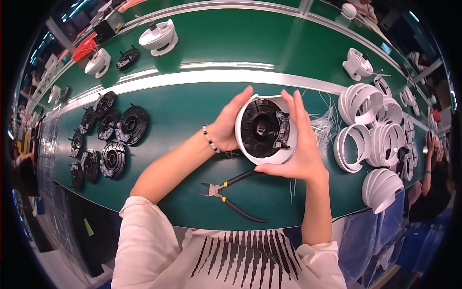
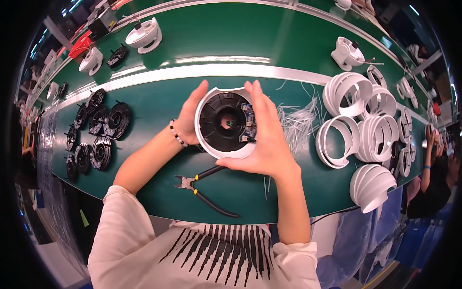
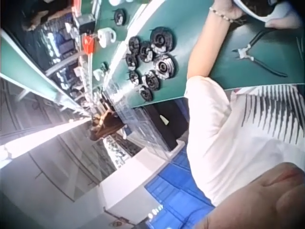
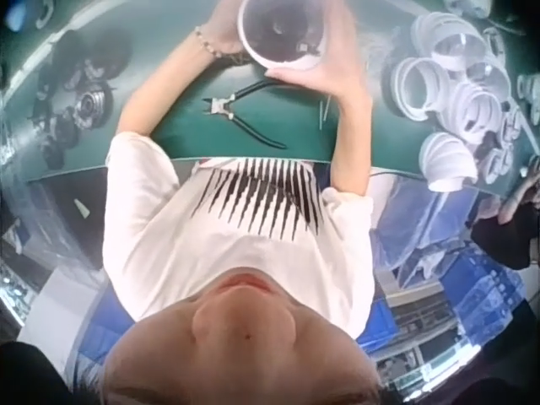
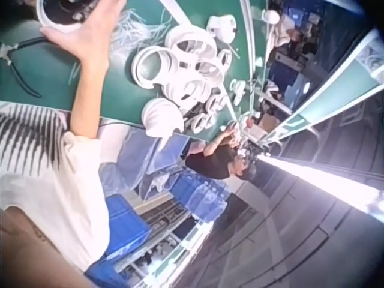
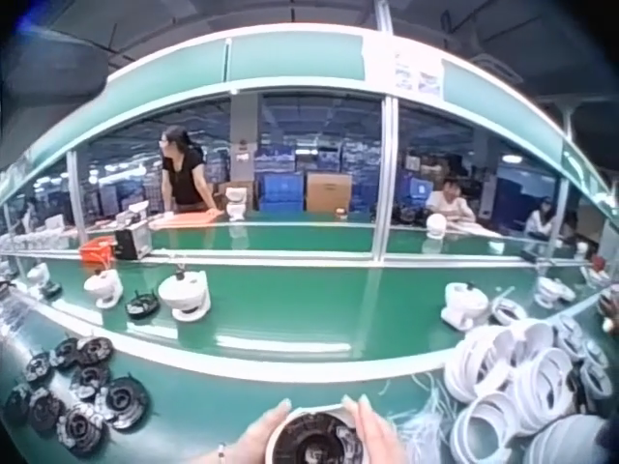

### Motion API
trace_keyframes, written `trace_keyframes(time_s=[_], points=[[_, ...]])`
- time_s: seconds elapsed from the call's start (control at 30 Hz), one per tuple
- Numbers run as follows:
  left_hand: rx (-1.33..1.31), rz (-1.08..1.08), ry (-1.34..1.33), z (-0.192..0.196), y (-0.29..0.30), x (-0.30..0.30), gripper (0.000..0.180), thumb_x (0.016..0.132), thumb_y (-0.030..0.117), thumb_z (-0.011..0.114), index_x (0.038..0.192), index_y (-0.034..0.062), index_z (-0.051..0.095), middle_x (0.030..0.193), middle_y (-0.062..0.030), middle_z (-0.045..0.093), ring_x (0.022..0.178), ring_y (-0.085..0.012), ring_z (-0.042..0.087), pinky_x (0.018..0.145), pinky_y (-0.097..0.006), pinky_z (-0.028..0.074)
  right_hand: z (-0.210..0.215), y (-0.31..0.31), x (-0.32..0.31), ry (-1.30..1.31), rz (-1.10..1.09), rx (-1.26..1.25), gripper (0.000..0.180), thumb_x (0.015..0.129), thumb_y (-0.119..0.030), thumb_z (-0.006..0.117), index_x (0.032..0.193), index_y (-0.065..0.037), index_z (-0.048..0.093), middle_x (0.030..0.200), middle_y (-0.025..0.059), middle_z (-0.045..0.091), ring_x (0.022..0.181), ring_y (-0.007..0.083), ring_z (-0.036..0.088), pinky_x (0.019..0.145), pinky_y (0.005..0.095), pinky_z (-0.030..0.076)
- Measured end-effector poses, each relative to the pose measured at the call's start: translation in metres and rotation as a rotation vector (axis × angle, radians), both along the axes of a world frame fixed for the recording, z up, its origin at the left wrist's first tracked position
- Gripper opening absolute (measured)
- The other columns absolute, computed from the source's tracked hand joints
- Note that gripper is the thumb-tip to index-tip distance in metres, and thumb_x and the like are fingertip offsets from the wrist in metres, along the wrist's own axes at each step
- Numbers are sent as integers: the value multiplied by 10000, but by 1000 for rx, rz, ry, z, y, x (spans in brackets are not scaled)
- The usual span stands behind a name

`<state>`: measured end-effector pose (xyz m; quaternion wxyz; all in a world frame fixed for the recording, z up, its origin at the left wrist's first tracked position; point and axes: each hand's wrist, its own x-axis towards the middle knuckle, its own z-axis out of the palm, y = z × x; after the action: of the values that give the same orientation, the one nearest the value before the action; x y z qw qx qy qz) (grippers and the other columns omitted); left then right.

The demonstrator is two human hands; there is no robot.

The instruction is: Assembling security camera components at an industrial workstation, including fitting modules and cutting wires.

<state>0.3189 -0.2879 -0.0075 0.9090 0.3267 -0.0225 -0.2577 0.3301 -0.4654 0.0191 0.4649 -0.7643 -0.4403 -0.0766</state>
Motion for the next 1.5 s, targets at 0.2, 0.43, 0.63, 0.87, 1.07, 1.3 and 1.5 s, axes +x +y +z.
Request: trace_keyframes(time_s=[0.2, 0.43, 0.63, 0.87, 1.07, 1.3, 1.5], points=[[32, -32, -81, 1, 3, -6, 719, 795, 615, 322, 1242, 54, 357, 1210, -135, 436, 1079, -236, 465, 916, -402, 391, -5, -2, 1, -28, -31, 3, 1219, 389, -375, 819, 1313, 20, 129, 1267, 228, 338, 1158, 321, 377, 952, 379, 308], [22, -91, -138, -5, 14, -13, 559, 784, 374, 539, 1210, 49, 377, 1155, -117, 478, 1036, -204, 498, 882, -369, 425, -11, 7, -6, 1, -95, -25, 1182, 379, -382, 817, 1296, 25, 191, 1266, 214, 356, 1101, 309, 428, 925, 367, 338], [-190, 148, 22, 1, -8, -6, 453, 728, 203, 439, 1146, 28, 427, 997, -126, 550, 864, -218, 558, 780, -357, 473, -21, 18, -12, 38, -273, 2, 1044, 422, -318, 791, 1265, -1, 263, 1164, 163, 400, 1096, 292, 415, 924, 359, 344], [-181, 173, -21, 5, -12, 10, 581, 748, 315, 396, 1255, 42, 320, 1174, -166, 455, 1046, -272, 483, 911, -406, 381, -17, 17, 5, -103, -284, 96, 1030, 430, -364, 808, 1241, 8, 292, 1262, 168, 337, 1166, 305, 326, 960, 380, 296], [27, 83, 139, 8, 17, 19, 402, 858, 274, 348, 1154, 12, 420, 1121, -186, 498, 1000, -270, 525, 899, -387, 410, -3, -13, 18, -298, 18, 76, 400, 521, -149, 765, 862, -24, 600, 921, 119, 614, 946, 293, 557, 894, 481, 371], [73, -125, 171, 2, -10, 59, 346, 859, 258, 395, 1088, 8, 470, 1025, -145, 561, 903, -233, 574, 824, -393, 459, 6, -44, 16, -434, -258, -76, 457, 576, -186, 722, 957, 2, 554, 1004, 154, 575, 997, 343, 514, 927, 499, 306], [403, 98, 16, 2, 7, 146, 406, 885, 373, 346, 1128, 53, 402, 1062, -123, 537, 955, -233, 549, 814, -468, 443, 12, -24, -31, -257, 27, -351, 768, 528, -215, 728, 1150, 79, 388, 1158, 240, 401, 1055, 384, 405, 914, 418, 314]])
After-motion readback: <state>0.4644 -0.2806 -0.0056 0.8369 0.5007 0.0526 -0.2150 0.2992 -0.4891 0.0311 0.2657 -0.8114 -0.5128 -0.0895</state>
